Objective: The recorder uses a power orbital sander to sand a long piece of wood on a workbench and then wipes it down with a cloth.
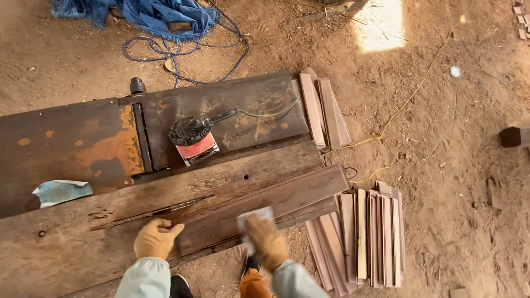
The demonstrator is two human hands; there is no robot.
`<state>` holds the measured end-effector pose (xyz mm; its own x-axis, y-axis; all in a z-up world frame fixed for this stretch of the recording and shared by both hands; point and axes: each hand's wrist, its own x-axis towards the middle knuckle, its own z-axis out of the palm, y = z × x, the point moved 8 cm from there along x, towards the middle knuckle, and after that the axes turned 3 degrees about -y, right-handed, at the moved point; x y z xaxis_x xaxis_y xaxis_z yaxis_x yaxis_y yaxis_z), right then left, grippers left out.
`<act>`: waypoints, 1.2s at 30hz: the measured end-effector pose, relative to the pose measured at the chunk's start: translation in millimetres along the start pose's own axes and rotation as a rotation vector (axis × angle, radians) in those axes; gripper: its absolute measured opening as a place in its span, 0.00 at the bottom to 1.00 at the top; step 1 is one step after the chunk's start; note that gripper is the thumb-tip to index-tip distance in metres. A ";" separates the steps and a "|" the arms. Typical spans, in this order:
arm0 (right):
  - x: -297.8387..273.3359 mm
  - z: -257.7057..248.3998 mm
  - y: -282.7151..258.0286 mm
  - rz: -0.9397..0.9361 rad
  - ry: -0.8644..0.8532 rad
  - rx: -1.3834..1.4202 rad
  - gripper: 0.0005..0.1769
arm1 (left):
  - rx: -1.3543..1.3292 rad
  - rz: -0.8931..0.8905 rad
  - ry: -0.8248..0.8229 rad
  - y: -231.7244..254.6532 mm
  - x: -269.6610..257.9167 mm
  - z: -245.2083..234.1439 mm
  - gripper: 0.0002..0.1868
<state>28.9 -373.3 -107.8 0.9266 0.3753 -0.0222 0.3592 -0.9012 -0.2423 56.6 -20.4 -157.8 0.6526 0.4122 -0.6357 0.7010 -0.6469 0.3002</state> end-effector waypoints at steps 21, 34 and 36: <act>-17.1 -6.0 100.9 0.562 -0.121 0.444 0.10 | -0.344 0.496 0.104 -38.5 -102.6 103.1 0.44; 39.4 186.1 -157.0 -0.033 -0.033 -0.095 0.18 | 0.528 0.921 -0.045 3.2 -154.0 163.2 0.36; 55.1 151.9 -158.5 0.033 0.092 -0.347 0.22 | 0.489 0.995 0.074 -0.4 -154.5 174.5 0.33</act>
<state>6.2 -176.9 -218.0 0.9389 0.3375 0.0672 0.3302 -0.9385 0.1008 -94.7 -195.8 -183.8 0.8881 -0.4044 -0.2184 -0.3231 -0.8873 0.3291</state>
